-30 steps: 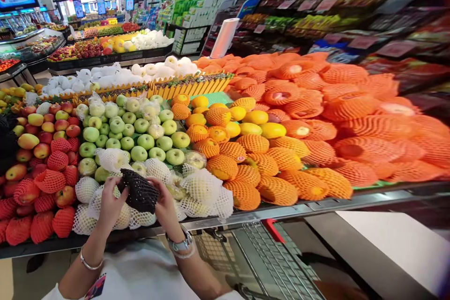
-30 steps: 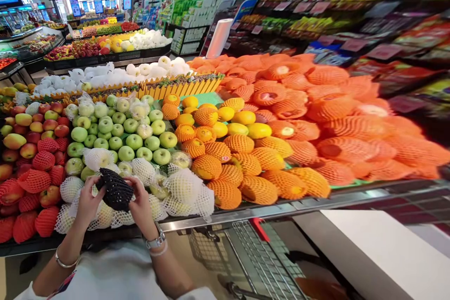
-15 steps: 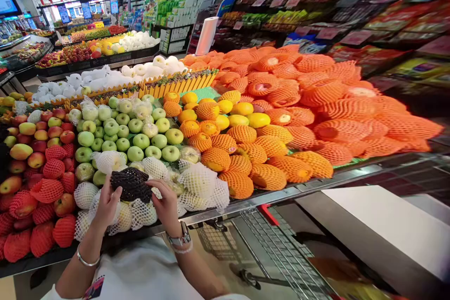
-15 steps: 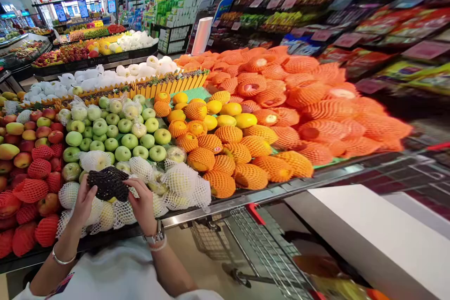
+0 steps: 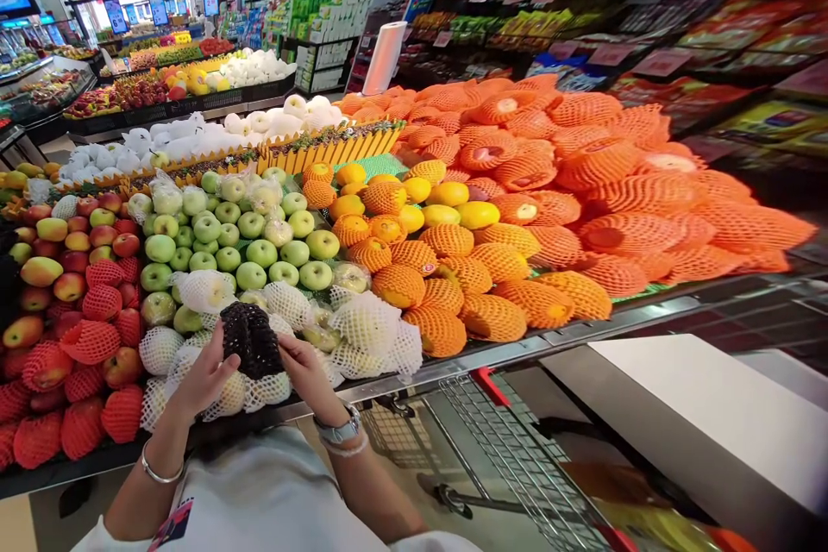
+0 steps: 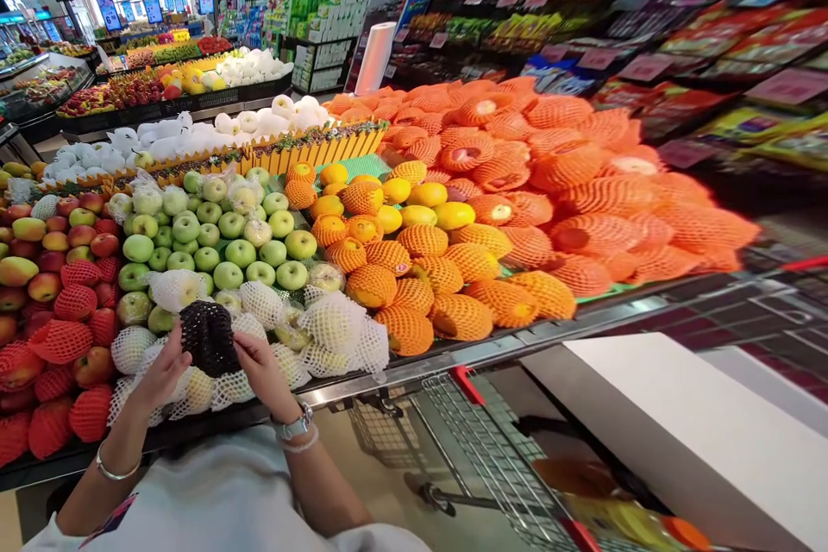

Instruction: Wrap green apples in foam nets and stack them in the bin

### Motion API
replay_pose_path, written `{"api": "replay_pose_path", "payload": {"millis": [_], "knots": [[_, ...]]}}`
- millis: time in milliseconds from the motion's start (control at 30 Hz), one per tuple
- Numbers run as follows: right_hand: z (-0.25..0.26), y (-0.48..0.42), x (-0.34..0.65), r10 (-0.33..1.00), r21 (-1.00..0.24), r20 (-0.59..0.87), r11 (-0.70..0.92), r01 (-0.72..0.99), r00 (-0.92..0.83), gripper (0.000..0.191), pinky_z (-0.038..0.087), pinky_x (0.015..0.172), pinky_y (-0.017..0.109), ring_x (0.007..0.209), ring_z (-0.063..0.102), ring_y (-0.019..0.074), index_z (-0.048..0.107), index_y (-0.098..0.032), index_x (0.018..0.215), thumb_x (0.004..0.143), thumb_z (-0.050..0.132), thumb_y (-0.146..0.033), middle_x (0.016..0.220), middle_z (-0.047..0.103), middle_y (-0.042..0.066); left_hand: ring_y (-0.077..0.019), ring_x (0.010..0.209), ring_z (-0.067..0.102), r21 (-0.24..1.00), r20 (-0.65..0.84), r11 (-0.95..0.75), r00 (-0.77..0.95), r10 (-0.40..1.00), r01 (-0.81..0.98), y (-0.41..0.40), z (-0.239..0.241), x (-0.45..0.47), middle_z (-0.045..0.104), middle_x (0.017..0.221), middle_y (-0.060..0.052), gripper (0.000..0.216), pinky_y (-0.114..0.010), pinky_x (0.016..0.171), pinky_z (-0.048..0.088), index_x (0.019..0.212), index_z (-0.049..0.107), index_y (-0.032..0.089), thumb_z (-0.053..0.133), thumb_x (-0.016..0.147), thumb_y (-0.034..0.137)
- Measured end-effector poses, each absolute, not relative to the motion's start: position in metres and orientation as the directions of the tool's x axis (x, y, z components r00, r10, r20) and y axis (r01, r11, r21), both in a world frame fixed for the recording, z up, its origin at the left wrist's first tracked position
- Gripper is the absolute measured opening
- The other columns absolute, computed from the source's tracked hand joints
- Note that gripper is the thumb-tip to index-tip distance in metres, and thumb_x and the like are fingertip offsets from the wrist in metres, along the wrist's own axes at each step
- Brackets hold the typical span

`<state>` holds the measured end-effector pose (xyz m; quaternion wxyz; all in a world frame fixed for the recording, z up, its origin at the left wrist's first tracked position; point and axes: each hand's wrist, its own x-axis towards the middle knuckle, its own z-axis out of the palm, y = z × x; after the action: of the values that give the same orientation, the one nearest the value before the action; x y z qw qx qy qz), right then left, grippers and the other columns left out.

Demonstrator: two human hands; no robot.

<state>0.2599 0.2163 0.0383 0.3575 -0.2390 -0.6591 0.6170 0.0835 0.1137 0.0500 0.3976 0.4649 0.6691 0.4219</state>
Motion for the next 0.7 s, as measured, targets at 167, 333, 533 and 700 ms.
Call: {"api": "replay_pose_path", "payload": {"millis": [167, 333, 533, 700], "knots": [[0.032, 0.21, 0.269, 0.539, -0.977, 0.189, 0.186, -0.103, -0.821, 0.028, 0.054, 0.091, 0.039, 0.088, 0.065, 0.0211, 0.073, -0.023, 0.082, 0.09, 0.051, -0.038, 0.086, 0.073, 0.004, -0.0321, 0.151, 0.02, 0.944, -0.162, 0.236, -0.298, 0.941, 0.231, 0.111, 0.049, 0.083, 0.028, 0.162, -0.017, 0.097, -0.045, 0.125, 0.015, 0.152, 0.032, 0.011, 0.057, 0.079, 0.069], [0.035, 0.205, 0.275, 0.43, -0.97, 0.2, 0.215, -0.116, -0.88, 0.029, 0.049, 0.102, 0.04, 0.092, 0.067, 0.0197, 0.074, -0.024, 0.081, 0.082, 0.046, -0.02, 0.089, 0.076, 0.003, -0.0312, 0.146, 0.034, 0.926, -0.188, 0.258, -0.257, 0.948, 0.274, 0.107, 0.064, 0.082, 0.042, 0.156, -0.014, 0.083, -0.046, 0.122, 0.025, 0.147, 0.043, 0.015, 0.057, 0.082, 0.063], [0.038, 0.2, 0.264, 0.731, -0.984, 0.179, 0.121, -0.132, -0.659, 0.019, 0.054, 0.095, 0.041, 0.091, 0.068, 0.0239, 0.074, -0.025, 0.084, 0.076, 0.058, -0.021, 0.089, 0.077, 0.005, -0.0321, 0.14, 0.043, 0.835, -0.221, 0.259, -0.135, 0.966, 0.485, 0.108, 0.085, 0.092, 0.052, 0.149, -0.012, 0.072, -0.047, 0.116, 0.036, 0.143, 0.049, 0.018, 0.06, 0.083, 0.056], [0.047, 0.197, 0.267, 0.866, -0.959, 0.049, -0.099, -0.266, -0.498, 0.025, 0.058, 0.085, 0.041, 0.083, 0.07, 0.0247, 0.075, -0.022, 0.086, 0.079, 0.068, -0.045, 0.087, 0.078, 0.006, -0.0301, 0.139, 0.044, 0.856, -0.169, 0.159, -0.026, 0.985, 0.493, 0.116, 0.08, 0.106, 0.051, 0.15, -0.01, 0.068, -0.044, 0.118, 0.033, 0.144, 0.048, 0.018, 0.058, 0.084, 0.049]]}}
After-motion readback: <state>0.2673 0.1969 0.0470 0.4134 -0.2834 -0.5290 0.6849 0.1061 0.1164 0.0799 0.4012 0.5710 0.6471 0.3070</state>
